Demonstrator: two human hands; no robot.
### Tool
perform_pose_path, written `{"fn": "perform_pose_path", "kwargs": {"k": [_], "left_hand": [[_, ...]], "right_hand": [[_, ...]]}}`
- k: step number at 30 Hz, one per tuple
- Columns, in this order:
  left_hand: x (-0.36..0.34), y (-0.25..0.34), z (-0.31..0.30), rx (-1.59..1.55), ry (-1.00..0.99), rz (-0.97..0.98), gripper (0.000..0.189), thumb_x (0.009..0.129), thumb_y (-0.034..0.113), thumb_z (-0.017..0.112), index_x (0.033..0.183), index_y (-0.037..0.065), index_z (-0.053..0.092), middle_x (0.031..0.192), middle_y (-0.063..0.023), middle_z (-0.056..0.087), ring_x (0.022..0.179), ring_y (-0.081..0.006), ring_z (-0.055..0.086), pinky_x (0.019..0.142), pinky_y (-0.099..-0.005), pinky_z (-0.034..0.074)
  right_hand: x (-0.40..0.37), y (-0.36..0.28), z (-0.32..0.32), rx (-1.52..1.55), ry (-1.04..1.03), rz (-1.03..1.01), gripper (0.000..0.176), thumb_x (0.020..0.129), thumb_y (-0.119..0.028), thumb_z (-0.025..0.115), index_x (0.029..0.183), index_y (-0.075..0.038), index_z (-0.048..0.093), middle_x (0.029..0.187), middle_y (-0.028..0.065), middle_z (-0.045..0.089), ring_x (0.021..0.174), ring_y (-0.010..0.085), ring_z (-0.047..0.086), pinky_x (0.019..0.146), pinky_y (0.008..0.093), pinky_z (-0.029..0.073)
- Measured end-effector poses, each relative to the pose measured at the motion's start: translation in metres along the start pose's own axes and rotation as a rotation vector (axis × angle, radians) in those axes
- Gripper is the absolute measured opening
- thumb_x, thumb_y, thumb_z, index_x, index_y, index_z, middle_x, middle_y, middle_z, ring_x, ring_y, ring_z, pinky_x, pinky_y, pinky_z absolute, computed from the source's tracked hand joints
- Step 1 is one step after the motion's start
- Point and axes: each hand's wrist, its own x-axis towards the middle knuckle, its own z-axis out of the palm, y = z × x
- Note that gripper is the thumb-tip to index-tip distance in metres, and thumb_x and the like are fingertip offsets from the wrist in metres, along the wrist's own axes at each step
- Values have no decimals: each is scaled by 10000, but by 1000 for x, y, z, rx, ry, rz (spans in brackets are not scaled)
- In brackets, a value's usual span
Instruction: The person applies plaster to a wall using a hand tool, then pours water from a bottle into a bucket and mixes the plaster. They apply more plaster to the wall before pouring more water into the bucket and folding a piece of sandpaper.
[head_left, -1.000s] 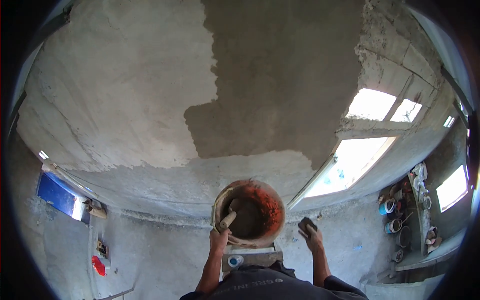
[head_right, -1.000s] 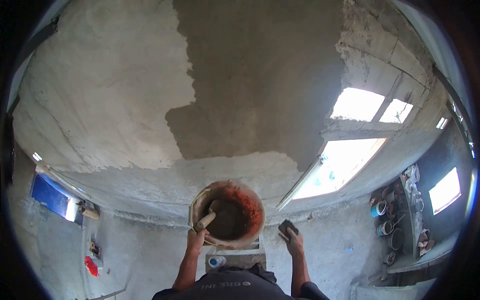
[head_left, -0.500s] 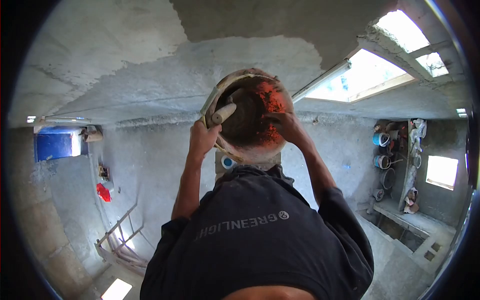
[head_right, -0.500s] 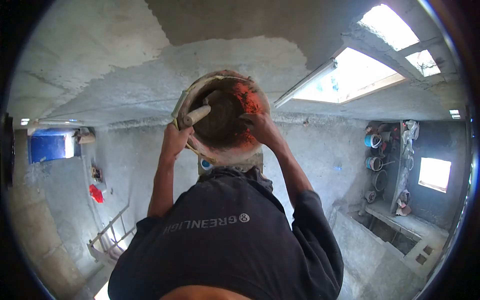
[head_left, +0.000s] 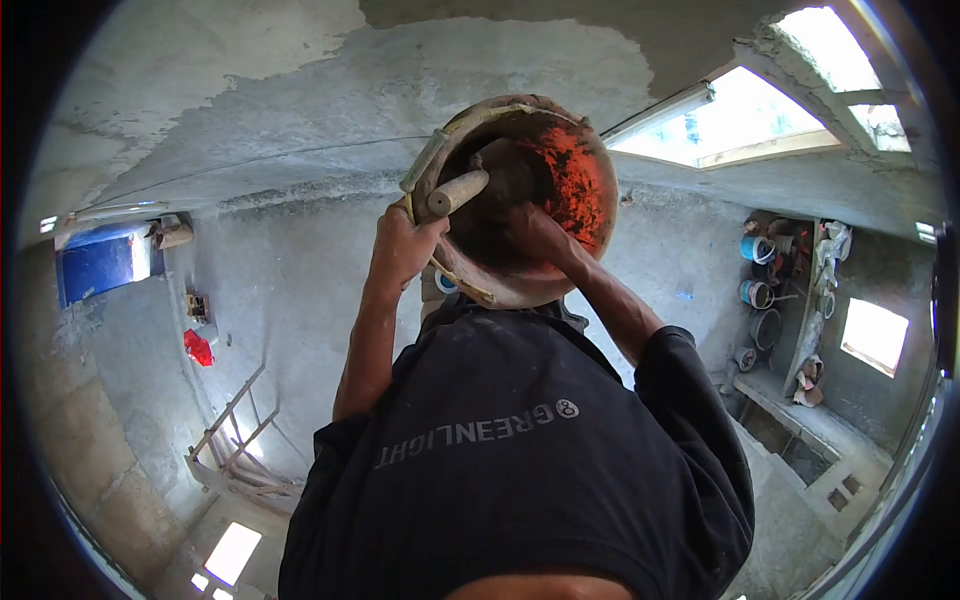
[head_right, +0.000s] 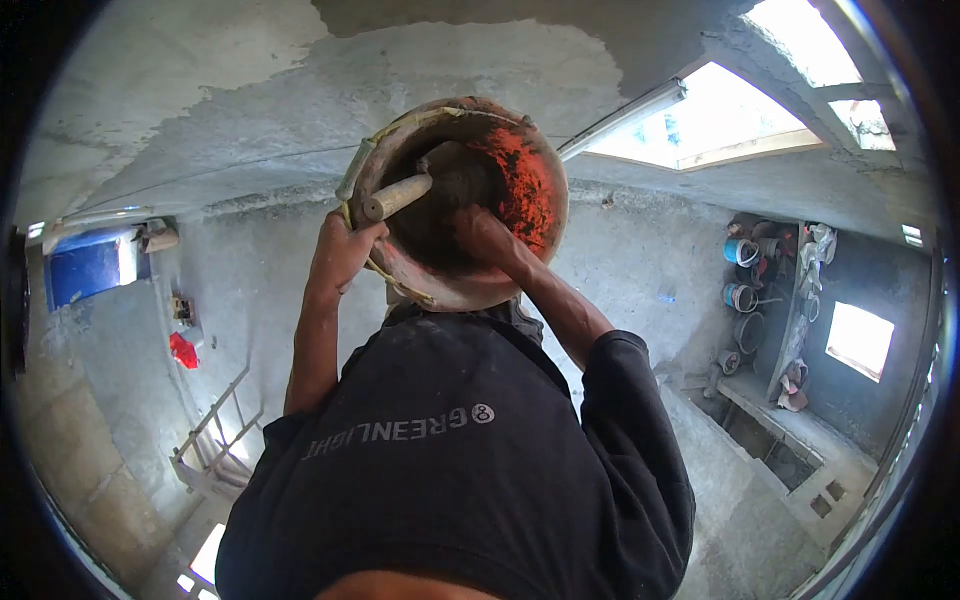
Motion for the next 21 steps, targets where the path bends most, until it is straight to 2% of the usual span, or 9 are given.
{"fn": "perform_pose_path", "kwargs": {"k": [1, 3, 6, 10, 13, 15, 18, 19, 21], "left_hand": [[-1, 0, 0, 1, 1, -4, 231, 689, 80, 636, 878, -52, 618, 751, -97, 632, 658, -157, 592, 600, -309, 471], [-3, 2, 1, -29, -7, 26, 316, 693, 141, 673, 917, -76, 618, 819, -216, 654, 776, -306, 657, 677, -371, 492], [-3, 7, 1, 18, 30, 81, 329, 696, 145, 672, 927, -81, 611, 835, -229, 651, 796, -329, 654, 692, -378, 493], [-2, 7, 1, 15, 22, 87, 338, 699, 150, 673, 933, -85, 606, 846, -240, 647, 803, -344, 651, 699, -386, 494], [-1, 6, 0, 10, 19, 82, 334, 698, 152, 673, 928, -81, 608, 845, -241, 647, 802, -341, 652, 700, -386, 494], [0, 6, 0, -7, 3, 72, 338, 696, 158, 672, 930, -79, 609, 844, -242, 647, 803, -339, 652, 700, -385, 494], [1, 9, -3, 16, -4, 65, 348, 693, 164, 672, 936, -78, 609, 846, -244, 646, 813, -341, 651, 704, -384, 494], [3, 9, -4, 18, -5, 65, 348, 693, 164, 672, 936, -78, 609, 846, -244, 646, 813, -341, 651, 704, -384, 494], [6, 8, -5, 43, -43, 10, 357, 692, 166, 671, 945, -78, 608, 853, -243, 647, 825, -342, 649, 711, -383, 492]], "right_hand": [[-2, -4, -1, 3, -2, -1, 249, 758, -162, 589, 960, -15, 591, 732, 179, 533, 685, 343, 564, 619, 429, 478], [-4, -12, -1, 24, -3, 25, 223, 763, -162, 590, 907, 7, 580, 758, 194, 545, 707, 349, 566, 626, 428, 474], [-3, -12, 17, 55, 27, 111, 101, 769, -105, 538, 811, -21, 573, 767, 211, 575, 710, 375, 577, 627, 451, 479], [1, -10, 24, 129, -80, 108, 107, 781, -113, 522, 787, -15, 565, 689, 209, 562, 647, 381, 573, 596, 461, 477], [2, -13, 24, 119, 59, 45, 119, 780, -108, 502, 768, -5, 560, 628, 210, 545, 588, 386, 558, 561, 465, 471], [5, -8, 25, -96, -260, 70, 223, 778, -172, 541, 913, -7, 608, 799, 191, 578, 706, 367, 561, 672, 439, 473], [10, 5, 45, -288, -273, -97, 260, 779, -177, 518, 966, -25, 614, 855, 184, 596, 770, 353, 583, 700, 426, 480], [15, 5, 43, -287, -272, -96, 260, 779, -177, 518, 966, -25, 614, 855, 184, 596, 770, 353, 583, 700, 426, 480], [27, 2, 30, -24, -452, 30, 245, 771, -112, 513, 950, 31, 597, 928, 243, 591, 793, 345, 607, 682, 431, 490]]}}
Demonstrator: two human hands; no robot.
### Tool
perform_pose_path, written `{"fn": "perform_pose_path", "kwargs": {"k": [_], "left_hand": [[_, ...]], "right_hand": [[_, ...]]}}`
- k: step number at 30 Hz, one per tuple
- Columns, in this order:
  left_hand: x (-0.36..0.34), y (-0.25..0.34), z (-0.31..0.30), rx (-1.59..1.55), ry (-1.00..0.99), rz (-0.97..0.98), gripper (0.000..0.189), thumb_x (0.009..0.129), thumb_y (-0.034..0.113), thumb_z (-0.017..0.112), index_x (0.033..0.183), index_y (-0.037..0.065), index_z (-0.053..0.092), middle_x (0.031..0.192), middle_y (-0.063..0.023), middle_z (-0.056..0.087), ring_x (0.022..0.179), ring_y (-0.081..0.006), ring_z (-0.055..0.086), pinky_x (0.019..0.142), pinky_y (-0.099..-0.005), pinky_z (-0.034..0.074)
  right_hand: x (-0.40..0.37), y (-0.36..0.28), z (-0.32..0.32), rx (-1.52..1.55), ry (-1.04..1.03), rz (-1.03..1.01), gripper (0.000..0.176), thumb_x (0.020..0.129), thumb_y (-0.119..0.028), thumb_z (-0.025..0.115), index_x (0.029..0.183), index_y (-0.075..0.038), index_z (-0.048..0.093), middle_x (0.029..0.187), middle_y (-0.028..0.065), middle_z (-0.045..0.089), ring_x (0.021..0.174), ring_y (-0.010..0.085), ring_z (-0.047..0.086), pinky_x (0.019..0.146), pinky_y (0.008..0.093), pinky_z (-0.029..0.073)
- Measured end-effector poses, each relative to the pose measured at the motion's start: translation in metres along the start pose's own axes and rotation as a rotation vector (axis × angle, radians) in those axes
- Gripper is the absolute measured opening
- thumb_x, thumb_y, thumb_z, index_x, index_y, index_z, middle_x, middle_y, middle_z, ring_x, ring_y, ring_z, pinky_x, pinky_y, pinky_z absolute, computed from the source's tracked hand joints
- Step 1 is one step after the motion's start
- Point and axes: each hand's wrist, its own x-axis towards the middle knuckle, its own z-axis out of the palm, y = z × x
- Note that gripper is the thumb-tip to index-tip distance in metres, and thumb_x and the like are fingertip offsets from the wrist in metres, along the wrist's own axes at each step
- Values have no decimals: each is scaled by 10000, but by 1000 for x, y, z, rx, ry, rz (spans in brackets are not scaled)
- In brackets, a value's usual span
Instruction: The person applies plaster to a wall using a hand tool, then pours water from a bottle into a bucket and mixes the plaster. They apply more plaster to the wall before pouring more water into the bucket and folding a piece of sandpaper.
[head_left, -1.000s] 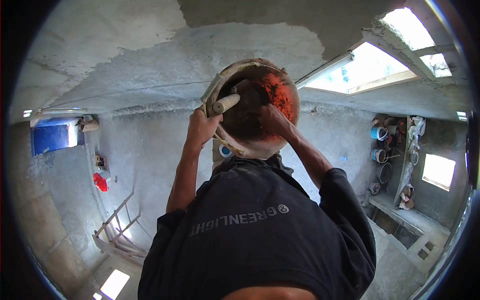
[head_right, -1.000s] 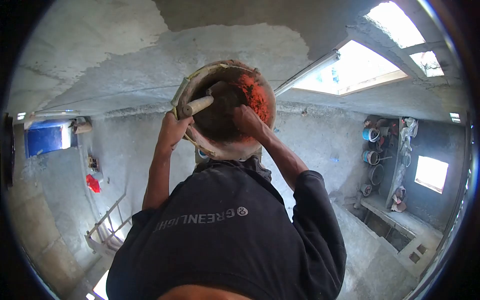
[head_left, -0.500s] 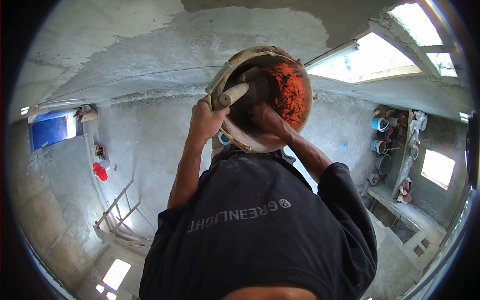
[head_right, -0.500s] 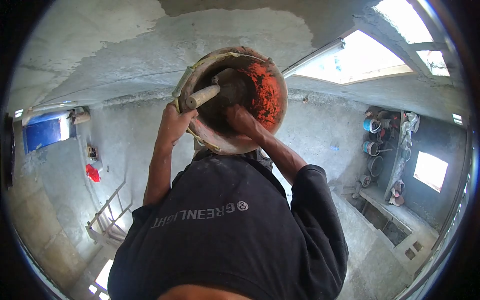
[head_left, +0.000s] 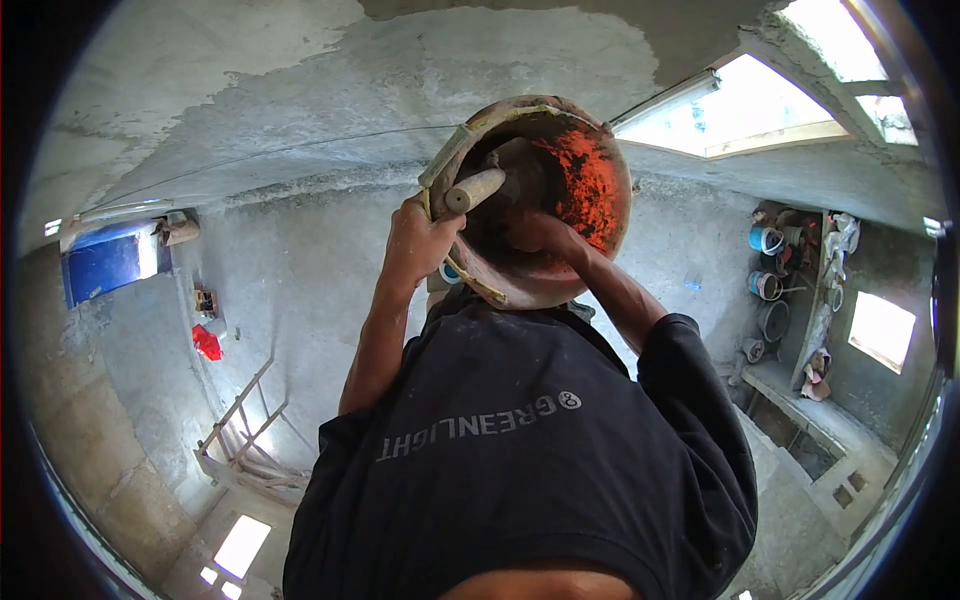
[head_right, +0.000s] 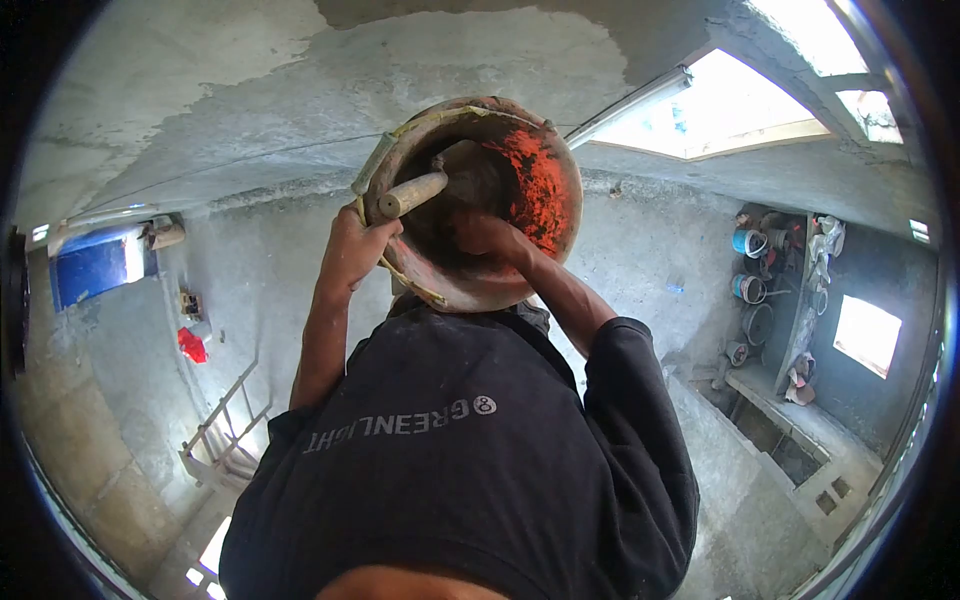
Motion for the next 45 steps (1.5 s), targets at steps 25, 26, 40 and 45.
{"fn": "perform_pose_path", "kwargs": {"k": [25, 26, 40, 45], "left_hand": [[-2, -75, 9, -153, 266, -99, 312, 641, 185, 653, 838, -57, 634, 742, -193, 653, 729, -286, 658, 639, -382, 492], [-2, -72, 11, -158, 288, -117, 326, 629, 177, 661, 845, -66, 632, 751, -202, 653, 740, -302, 657, 646, -386, 493], [-12, -101, 7, -161, 421, -268, 354, 592, 121, 680, 861, -103, 627, 760, -198, 656, 713, -282, 663, 622, -380, 510], [-6, -121, 10, -297, 272, -220, 594, 785, 511, 599, 970, -53, 619, 700, -164, 622, 536, -222, 614, 537, -345, 524]], "right_hand": [[-32, -16, -393, 1157, 1168, -27, 372, 826, -148, 620, 1130, 53, 546, 1071, 137, 601, 946, 184, 590, 833, 296, 473], [-35, -16, -432, 978, 1280, -40, 396, 819, -191, 640, 1126, 44, 556, 1064, 131, 607, 932, 173, 587, 816, 288, 463], [28, -23, -709, -968, 1921, -193, 435, 793, -32, 500, 1228, -20, 489, 1254, 182, 501, 1164, 312, 484, 967, 381, 425], [58, -3, -679, -1340, 1778, 11, 464, 822, -16, 466, 1275, 60, 403, 1360, 218, 360, 1271, 319, 359, 1064, 418, 312]]}}
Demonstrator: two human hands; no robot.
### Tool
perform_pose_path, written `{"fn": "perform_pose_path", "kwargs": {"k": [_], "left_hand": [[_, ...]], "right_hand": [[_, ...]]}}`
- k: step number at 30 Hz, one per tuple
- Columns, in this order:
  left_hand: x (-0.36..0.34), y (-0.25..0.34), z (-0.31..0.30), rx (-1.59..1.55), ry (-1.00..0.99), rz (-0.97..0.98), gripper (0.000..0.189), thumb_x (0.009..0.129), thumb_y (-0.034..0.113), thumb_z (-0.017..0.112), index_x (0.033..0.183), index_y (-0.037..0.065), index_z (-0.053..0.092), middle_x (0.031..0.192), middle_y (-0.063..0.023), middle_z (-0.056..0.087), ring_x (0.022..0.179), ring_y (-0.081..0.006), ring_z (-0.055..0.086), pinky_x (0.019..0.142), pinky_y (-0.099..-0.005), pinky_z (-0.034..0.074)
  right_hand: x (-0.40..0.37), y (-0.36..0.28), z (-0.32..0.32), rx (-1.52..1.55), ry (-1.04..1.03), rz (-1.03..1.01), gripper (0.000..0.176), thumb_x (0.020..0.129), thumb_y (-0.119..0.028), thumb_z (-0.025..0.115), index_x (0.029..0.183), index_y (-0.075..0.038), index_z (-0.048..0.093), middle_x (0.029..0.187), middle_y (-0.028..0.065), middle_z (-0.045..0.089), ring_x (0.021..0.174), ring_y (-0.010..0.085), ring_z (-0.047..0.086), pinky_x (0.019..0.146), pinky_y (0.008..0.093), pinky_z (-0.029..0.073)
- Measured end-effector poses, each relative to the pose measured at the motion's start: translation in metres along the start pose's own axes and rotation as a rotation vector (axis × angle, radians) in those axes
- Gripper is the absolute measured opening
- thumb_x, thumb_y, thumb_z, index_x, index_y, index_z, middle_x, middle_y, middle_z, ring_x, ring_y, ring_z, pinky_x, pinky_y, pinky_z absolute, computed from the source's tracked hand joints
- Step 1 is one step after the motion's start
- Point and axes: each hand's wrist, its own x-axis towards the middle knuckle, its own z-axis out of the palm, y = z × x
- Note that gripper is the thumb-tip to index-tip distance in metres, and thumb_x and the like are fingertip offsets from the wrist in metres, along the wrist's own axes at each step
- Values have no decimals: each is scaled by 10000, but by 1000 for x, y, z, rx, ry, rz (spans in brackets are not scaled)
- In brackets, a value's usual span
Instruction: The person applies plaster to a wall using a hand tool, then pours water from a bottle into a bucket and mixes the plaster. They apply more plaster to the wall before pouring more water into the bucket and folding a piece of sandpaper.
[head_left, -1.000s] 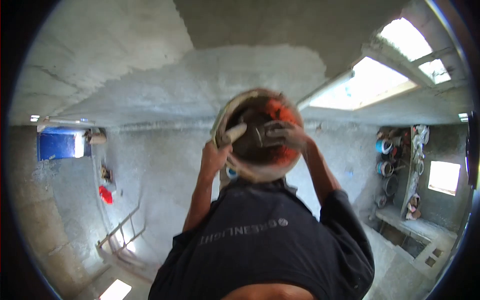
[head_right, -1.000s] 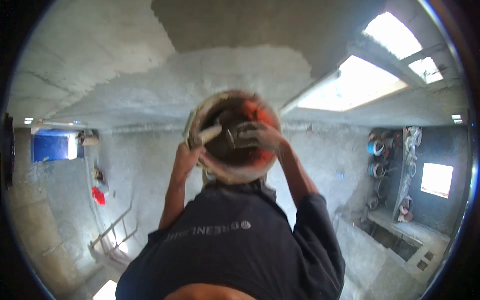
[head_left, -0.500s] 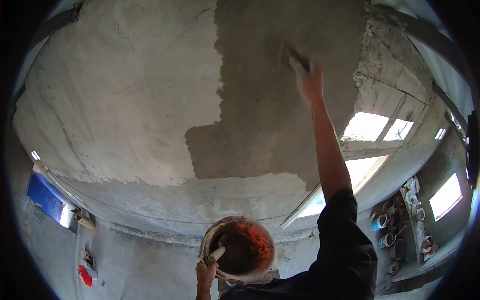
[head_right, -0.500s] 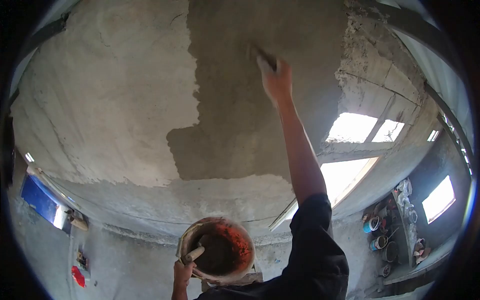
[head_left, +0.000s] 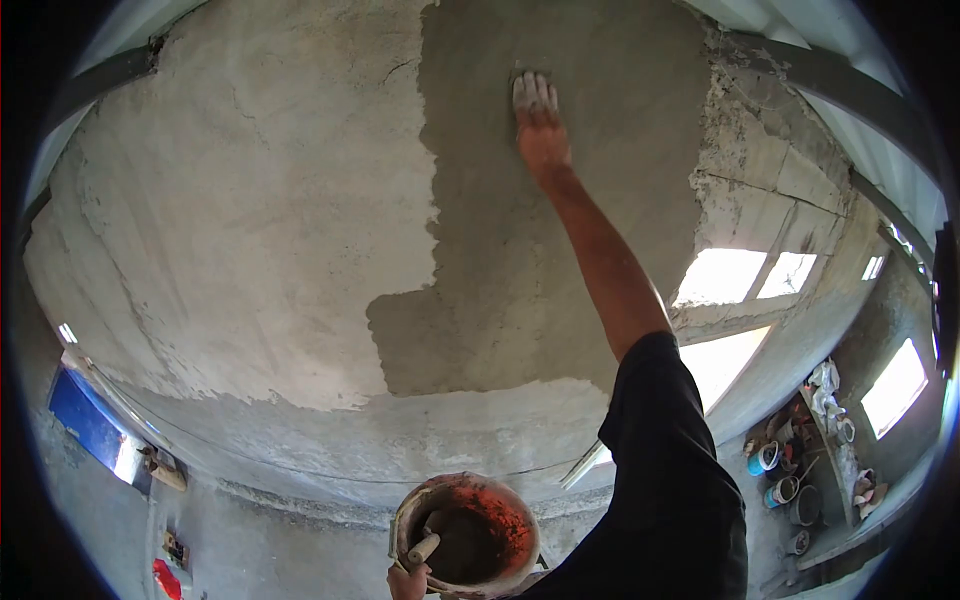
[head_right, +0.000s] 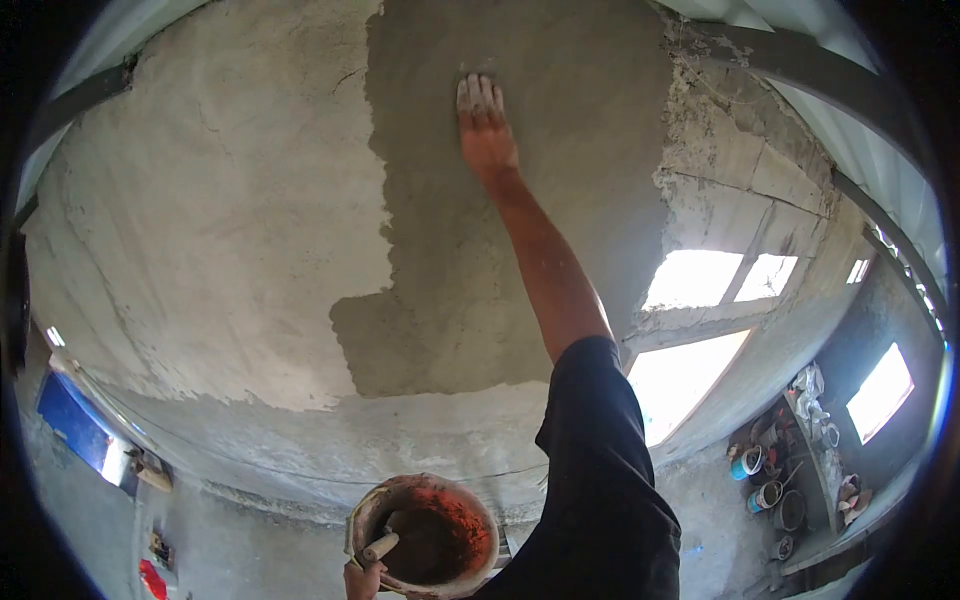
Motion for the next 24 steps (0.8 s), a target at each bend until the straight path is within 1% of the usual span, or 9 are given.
{"fn": "perform_pose_path", "kwargs": {"k": [4, 6, 9, 12, 16, 17, 20, 22, 24], "left_hand": [[18, -32, 2, -1, 31, 27, 628, 782, 568, 574, 898, -46, 633, 695, -153, 623, 507, -211, 603, 507, -341, 516], [18, -37, 4, 34, 48, 38, 634, 784, 575, 568, 875, -49, 636, 706, -156, 627, 540, -226, 613, 525, -352, 513], [2, -7, -1, 154, 97, 86, 641, 787, 581, 560, 867, -50, 637, 711, -158, 634, 622, -253, 630, 565, -378, 502], [6, -10, 2, 188, 82, 86, 640, 790, 583, 554, 848, -49, 638, 720, -160, 641, 696, -269, 635, 602, -401, 489], [10, -14, 7, 188, 87, 138, 500, 816, 447, 561, 836, -47, 631, 654, -149, 633, 579, -247, 631, 534, -366, 501], [12, -18, 9, 175, 71, 110, 450, 820, 388, 563, 839, -57, 622, 631, -148, 630, 533, -240, 628, 509, -353, 504], [36, -63, 18, 127, 43, 116, 490, 832, 399, 564, 859, -89, 595, 589, -151, 618, 460, -232, 615, 462, -331, 510], [25, -50, 18, 120, 24, 125, 530, 839, 424, 557, 871, -105, 582, 589, -156, 618, 460, -233, 617, 459, -330, 514], [23, -46, 14, 120, 10, 136, 571, 845, 448, 551, 882, -121, 568, 589, -162, 617, 461, -233, 620, 456, -328, 518]], "right_hand": [[-44, -30, -24, 38, -116, -33, 471, 819, -15, 469, 1278, 61, 398, 1345, 237, 376, 1268, 333, 363, 1067, 411, 313], [-53, -39, -37, 320, -245, 198, 483, 804, 3, 477, 1278, 59, 401, 1329, 231, 400, 1264, 344, 365, 1068, 408, 314], [-18, -14, -55, 348, -177, 328, 495, 787, 21, 488, 1276, 49, 413, 1326, 217, 414, 1259, 344, 374, 1061, 408, 323], [34, 17, -44, 251, -4, 220, 503, 789, 19, 489, 1285, 37, 405, 1334, 195, 415, 1258, 328, 378, 1060, 404, 324], [59, 35, -11, 67, -36, 39, 468, 824, -37, 466, 1280, 42, 398, 1337, 195, 408, 1261, 319, 373, 1062, 409, 319], [52, 34, -6, 69, -34, 39, 468, 824, -37, 466, 1280, 42, 398, 1337, 195, 408, 1261, 319, 373, 1062, 409, 319], [21, 23, -7, 70, -92, 3, 456, 842, -65, 444, 1283, 45, 397, 1335, 196, 409, 1265, 319, 368, 1068, 409, 310], [-13, 10, -20, 39, -166, -83, 468, 829, -45, 449, 1284, 50, 393, 1320, 197, 428, 1249, 329, 389, 1053, 409, 334], [-41, -2, -38, 134, -199, -35, 460, 822, -37, 450, 1272, 46, 407, 1310, 198, 439, 1236, 334, 403, 1042, 407, 349]]}}
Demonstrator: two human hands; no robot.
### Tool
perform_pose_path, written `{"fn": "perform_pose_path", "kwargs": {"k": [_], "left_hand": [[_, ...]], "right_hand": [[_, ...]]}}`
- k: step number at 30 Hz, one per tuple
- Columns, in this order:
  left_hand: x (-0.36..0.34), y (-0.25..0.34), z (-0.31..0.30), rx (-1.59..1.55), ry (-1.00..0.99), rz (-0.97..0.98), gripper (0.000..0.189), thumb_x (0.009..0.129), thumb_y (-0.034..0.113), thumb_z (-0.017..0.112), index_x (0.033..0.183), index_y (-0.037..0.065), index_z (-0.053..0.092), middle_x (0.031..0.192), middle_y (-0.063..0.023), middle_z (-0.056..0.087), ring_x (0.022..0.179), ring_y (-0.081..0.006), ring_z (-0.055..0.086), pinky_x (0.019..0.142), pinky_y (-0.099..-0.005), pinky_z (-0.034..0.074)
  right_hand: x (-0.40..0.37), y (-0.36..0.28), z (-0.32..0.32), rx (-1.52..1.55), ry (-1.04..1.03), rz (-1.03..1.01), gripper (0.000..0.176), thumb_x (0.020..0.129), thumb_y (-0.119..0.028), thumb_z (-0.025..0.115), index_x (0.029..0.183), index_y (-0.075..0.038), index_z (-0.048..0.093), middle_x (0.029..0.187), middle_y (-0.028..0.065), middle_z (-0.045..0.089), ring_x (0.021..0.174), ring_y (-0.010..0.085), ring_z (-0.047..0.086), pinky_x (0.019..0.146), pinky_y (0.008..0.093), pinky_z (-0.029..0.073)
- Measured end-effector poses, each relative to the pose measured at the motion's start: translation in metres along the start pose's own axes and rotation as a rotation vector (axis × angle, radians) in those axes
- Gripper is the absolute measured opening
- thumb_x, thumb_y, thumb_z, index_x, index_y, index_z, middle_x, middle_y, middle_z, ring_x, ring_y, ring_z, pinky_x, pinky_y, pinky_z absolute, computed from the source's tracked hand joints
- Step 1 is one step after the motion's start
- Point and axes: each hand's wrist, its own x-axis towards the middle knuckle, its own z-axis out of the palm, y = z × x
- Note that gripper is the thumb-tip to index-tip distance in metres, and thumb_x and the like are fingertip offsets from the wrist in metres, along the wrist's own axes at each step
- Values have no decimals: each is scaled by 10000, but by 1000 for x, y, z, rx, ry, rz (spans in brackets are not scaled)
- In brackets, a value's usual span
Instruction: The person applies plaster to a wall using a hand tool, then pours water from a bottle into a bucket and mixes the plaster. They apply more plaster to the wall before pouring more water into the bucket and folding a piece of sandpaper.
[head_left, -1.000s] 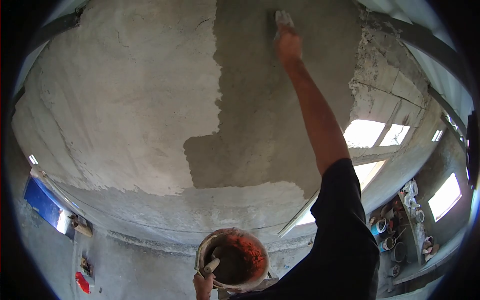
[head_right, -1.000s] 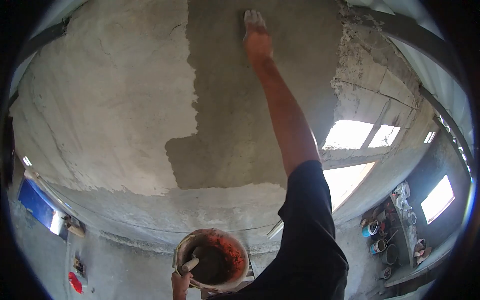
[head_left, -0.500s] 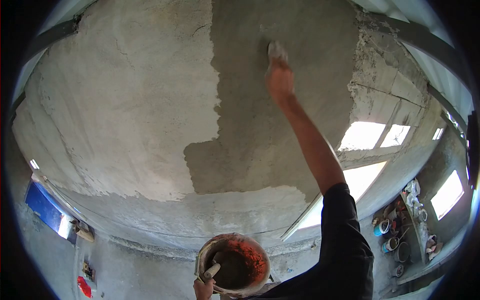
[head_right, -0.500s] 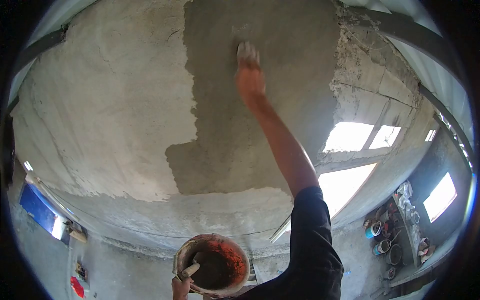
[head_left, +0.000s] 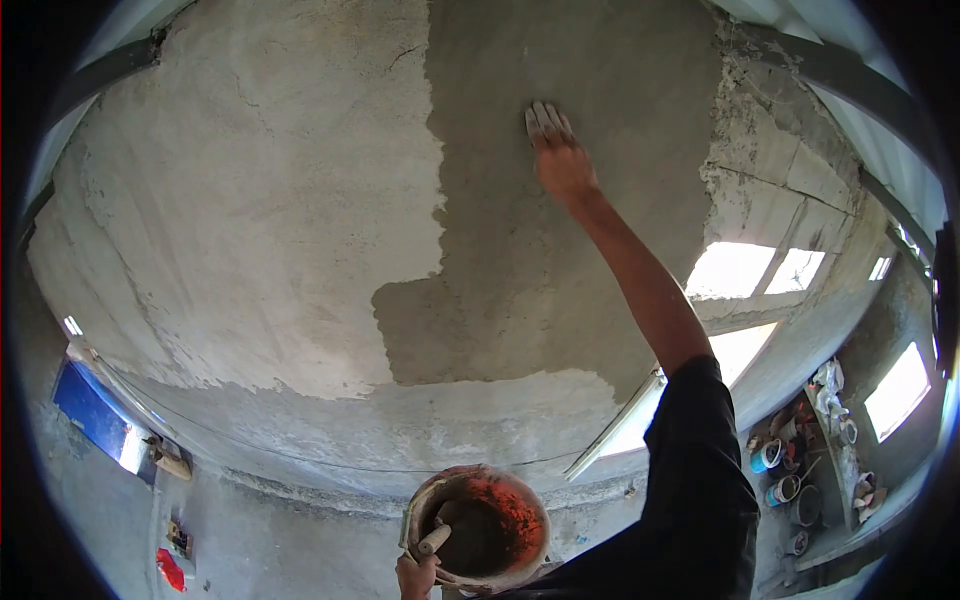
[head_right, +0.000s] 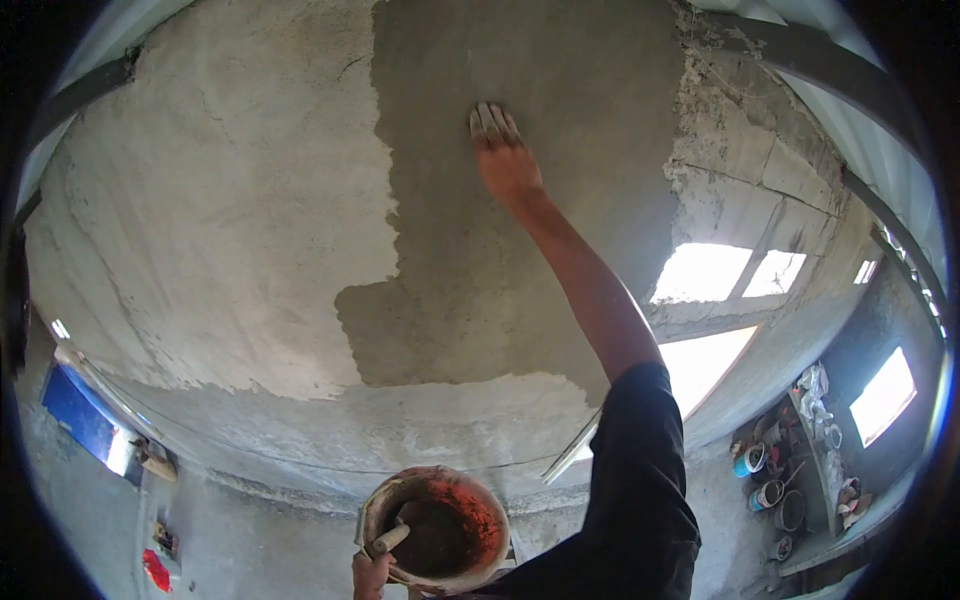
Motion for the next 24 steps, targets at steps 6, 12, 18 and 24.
{"fn": "perform_pose_path", "kwargs": {"k": [6, 12, 18, 24], "left_hand": [[-2, 2, 5, -50, 14, -32, 538, 860, 423, 535, 884, -113, 574, 593, -162, 615, 466, -238, 620, 433, -328, 522], [-7, 16, 6, 5, 44, 18, 638, 842, 539, 517, 889, -93, 586, 598, -156, 612, 482, -241, 626, 448, -337, 533], [-19, 30, -2, -19, 11, 15, 704, 838, 585, 484, 835, -113, 581, 553, -149, 605, 474, -244, 630, 442, -335, 533], [-13, 18, 2, 37, 20, 27, 585, 862, 465, 521, 844, -117, 578, 548, -143, 604, 465, -247, 625, 446, -337, 537]], "right_hand": [[56, 18, -33, 221, 133, 212, 462, 792, -31, 476, 1250, 22, 447, 1302, 201, 448, 1223, 338, 416, 1005, 388, 396], [96, 23, -7, 50, -38, 116, 455, 783, -76, 517, 1237, -43, 494, 1273, 181, 486, 1190, 326, 461, 963, 403, 434], [34, 2, -31, 140, -258, 51, 408, 782, -28, 511, 1178, -106, 568, 1122, 202, 579, 983, 352, 589, 849, 418, 507], [75, 32, -54, 265, -97, 351, 440, 772, -35, 487, 1210, -69, 526, 1189, 188, 546, 1074, 332, 550, 902, 420, 470]]}}
